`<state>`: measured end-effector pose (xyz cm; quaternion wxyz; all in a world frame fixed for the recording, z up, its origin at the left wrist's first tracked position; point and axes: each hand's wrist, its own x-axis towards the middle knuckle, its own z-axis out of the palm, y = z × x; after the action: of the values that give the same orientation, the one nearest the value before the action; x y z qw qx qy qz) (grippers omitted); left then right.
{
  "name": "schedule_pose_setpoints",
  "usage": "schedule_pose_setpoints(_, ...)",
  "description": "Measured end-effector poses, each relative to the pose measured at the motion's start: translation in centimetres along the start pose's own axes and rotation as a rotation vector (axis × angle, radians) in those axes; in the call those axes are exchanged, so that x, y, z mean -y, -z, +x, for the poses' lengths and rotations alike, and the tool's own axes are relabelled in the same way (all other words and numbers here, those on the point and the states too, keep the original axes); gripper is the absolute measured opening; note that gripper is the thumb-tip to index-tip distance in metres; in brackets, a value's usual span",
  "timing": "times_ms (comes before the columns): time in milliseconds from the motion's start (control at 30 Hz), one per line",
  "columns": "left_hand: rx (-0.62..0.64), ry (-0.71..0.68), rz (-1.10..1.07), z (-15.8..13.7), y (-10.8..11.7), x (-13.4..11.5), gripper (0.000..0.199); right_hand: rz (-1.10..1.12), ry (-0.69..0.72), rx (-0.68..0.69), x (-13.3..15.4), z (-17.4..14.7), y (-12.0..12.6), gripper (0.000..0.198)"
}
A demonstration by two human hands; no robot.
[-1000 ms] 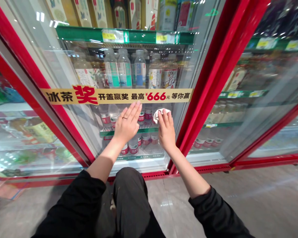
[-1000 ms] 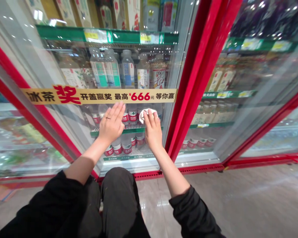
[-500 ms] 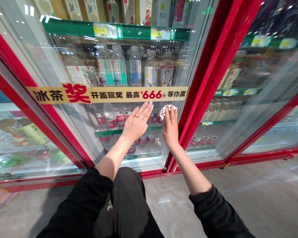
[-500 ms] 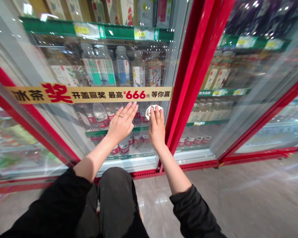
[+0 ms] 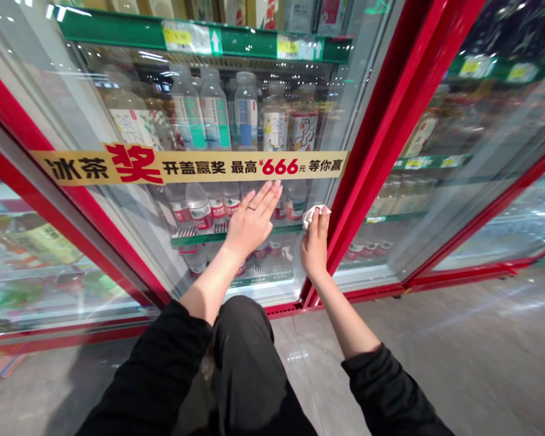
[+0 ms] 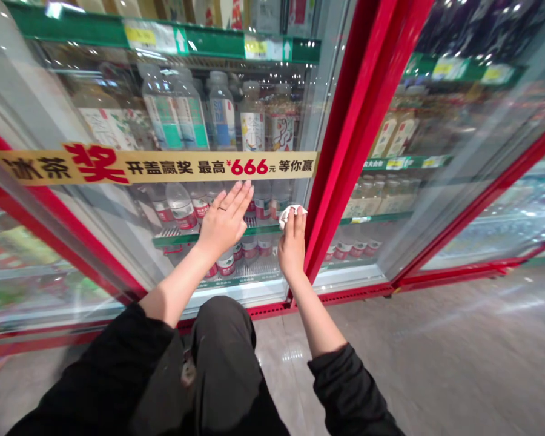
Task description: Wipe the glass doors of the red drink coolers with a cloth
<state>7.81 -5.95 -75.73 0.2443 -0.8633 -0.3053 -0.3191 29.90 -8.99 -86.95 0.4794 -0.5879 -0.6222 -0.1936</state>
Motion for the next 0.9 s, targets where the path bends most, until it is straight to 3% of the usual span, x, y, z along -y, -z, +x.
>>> schedule_pose_setpoints(133, 0.019, -0.015, 0.006, 0.1, 0.3, 0.2, 0.086, 0.029, -0.105, -0.066, 0.4, -1.7, -1.3, 0.103)
schedule_pose_setpoints(267, 0.064, -0.026, -0.015, 0.2, 1.0, 0.4, 0.084, 0.072, -0.177, -0.145, 1.6, 0.2, -1.8, 0.109)
schedule_pose_setpoints(433, 0.061, -0.029, -0.056, 0.5, 1.6, 0.2, 0.086, 0.017, 0.004, 0.053, 0.7, -0.1, -0.5, 0.100)
schedule_pose_setpoints(533, 0.055, -0.034, -0.054, 0.0, 2.1, -0.1, 0.085, -0.024, -0.017, 0.106, -1.0, -2.4, -0.3, 0.095)
schedule_pose_setpoints(700, 0.110, -0.043, 0.000, -3.6, 2.5, -0.2, 0.082, 0.046, -0.136, -0.079, -2.2, -3.3, -1.8, 0.106)
schedule_pose_setpoints(900, 0.125, 0.022, 0.020, -8.2, 1.9, 0.4, 0.087, 0.080, -0.112, -0.090, 0.0, -2.3, -3.1, 0.114)
